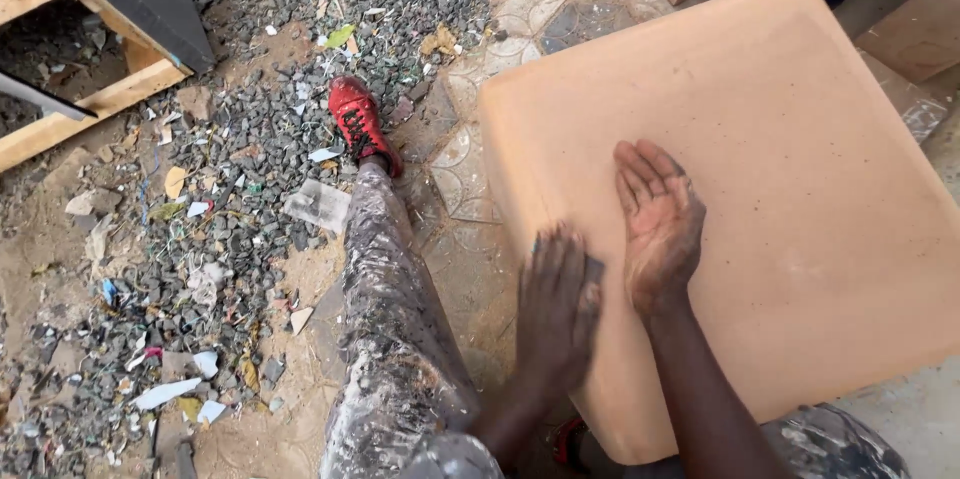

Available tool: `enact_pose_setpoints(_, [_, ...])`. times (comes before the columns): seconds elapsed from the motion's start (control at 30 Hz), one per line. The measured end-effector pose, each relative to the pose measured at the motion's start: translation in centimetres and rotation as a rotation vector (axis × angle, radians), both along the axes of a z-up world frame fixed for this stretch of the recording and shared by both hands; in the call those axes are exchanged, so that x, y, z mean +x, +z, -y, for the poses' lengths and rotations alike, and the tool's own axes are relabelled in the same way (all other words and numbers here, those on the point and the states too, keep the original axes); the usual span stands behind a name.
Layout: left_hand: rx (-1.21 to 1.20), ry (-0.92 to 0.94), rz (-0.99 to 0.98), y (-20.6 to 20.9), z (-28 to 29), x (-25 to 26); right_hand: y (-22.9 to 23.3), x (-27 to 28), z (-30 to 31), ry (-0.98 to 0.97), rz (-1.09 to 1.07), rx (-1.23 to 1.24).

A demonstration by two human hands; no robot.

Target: Sanding the top and edges of a wooden stool seat using sandpaper to create a smooth finish.

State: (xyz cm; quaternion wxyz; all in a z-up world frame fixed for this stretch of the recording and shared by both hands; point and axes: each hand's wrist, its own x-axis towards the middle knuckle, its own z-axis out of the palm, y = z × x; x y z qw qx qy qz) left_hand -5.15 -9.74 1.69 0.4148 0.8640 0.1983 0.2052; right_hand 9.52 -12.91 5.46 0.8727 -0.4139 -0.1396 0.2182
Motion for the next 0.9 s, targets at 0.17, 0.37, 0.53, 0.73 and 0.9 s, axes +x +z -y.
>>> enact_pose_setpoints(0.17, [0.223,0.008,0.006,-0.9,-13.1,7.5,2.4,-9.0,9.2,0.047,0.562,-0.639])
enact_pose_setpoints(0.37, [0.308,-0.121,0.007,-1.7,1.0,0.3,1.7,-12.0,13.9,-0.254,0.804,-0.941])
enact_pose_setpoints(0.53, [0.189,-0.578,-0.002,0.1,5.2,-7.4,1.6,-12.2,13.5,-0.287,0.688,-0.854])
enact_pose_setpoints(0.73, [0.458,-0.552,0.011,-1.4,-1.0,-1.8,-0.7,-13.3,12.8,-0.653,1.002,-1.103])
enact_pose_setpoints(0.9, [0.248,-0.099,0.075,-1.1,-5.6,2.1,-2.3,-15.3,11.8,-0.703,-0.243,-0.717])
